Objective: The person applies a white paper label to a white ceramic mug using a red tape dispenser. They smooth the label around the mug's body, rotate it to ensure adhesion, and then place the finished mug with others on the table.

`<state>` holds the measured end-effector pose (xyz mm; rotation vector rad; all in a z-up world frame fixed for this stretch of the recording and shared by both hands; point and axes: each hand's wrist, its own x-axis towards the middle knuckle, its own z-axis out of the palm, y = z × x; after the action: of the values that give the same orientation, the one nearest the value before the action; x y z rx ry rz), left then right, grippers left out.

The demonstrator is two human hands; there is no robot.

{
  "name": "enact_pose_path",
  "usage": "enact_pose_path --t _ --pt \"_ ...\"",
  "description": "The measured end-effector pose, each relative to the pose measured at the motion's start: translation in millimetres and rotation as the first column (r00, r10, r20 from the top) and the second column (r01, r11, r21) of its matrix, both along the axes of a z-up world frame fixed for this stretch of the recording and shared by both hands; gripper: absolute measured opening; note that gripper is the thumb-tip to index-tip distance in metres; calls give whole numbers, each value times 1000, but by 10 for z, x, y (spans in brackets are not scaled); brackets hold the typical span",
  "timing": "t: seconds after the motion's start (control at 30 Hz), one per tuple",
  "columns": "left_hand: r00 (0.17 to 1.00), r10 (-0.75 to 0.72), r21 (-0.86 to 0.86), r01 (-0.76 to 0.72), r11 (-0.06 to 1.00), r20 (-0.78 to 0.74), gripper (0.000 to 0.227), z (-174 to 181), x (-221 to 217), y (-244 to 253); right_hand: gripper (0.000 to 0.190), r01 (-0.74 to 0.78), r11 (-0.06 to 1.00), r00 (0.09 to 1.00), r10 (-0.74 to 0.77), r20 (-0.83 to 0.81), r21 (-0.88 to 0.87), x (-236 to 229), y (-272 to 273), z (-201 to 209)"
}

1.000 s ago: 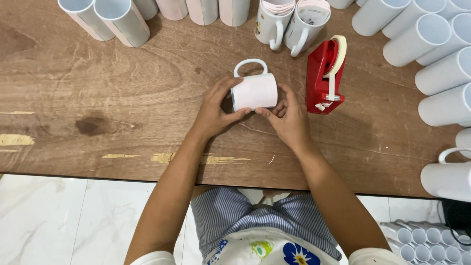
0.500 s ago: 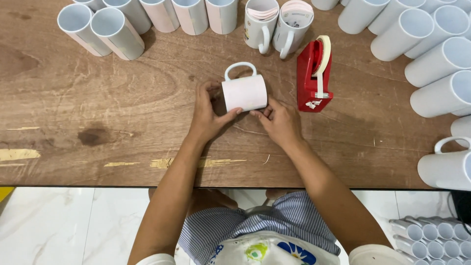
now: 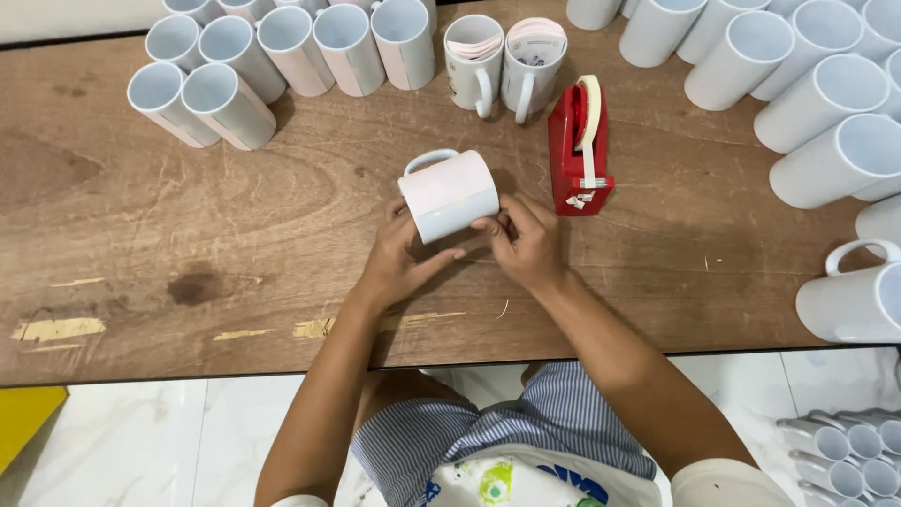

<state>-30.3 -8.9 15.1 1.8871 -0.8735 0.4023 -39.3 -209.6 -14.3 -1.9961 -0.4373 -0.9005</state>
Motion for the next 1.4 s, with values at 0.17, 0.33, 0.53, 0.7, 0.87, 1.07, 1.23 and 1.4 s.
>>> enact_pose_path --t 0.17,0.33,0.53,0.7,0.87,1.07,1.23,1.4 --pt "967 -127 -187 86 979 -222 19 322 -156 -84 39 -25 999 982 20 187 22 -74 -113 246" --pt "765 -180 -428 -137 893 -619 14 -101 141 -155 54 -36 998 974 45 221 -46 -91 -105 366" --pt "622 -474 -645 -66 761 -623 55 -55 152 -264 38 -24 995 999 26 20 -96 -45 -172 417" --pt "660 -363 -594 -158 789 -658 40 -274 158 -233 37 -79 965 971 17 -239 -250 -55 -216 717" --pt "670 -361 -601 -161 783 -649 41 -220 128 -217 21 80 931 987 -123 -100 -357 476 -519 889" --pt "654 -341 -527 -105 843 -676 50 -267 177 -186 14 233 802 931 -347 -112 -551 1193 -760 1149" --pt "625 -374 -577 -152 802 -685 51 -345 210 -204 19 183 714 875 -431 -219 -676 1692 -873 1008" --pt "580 -404 -592 -176 786 -708 53 -321 216 -215 29 178 661 849 -478 -225 -729 1869 -900 910"
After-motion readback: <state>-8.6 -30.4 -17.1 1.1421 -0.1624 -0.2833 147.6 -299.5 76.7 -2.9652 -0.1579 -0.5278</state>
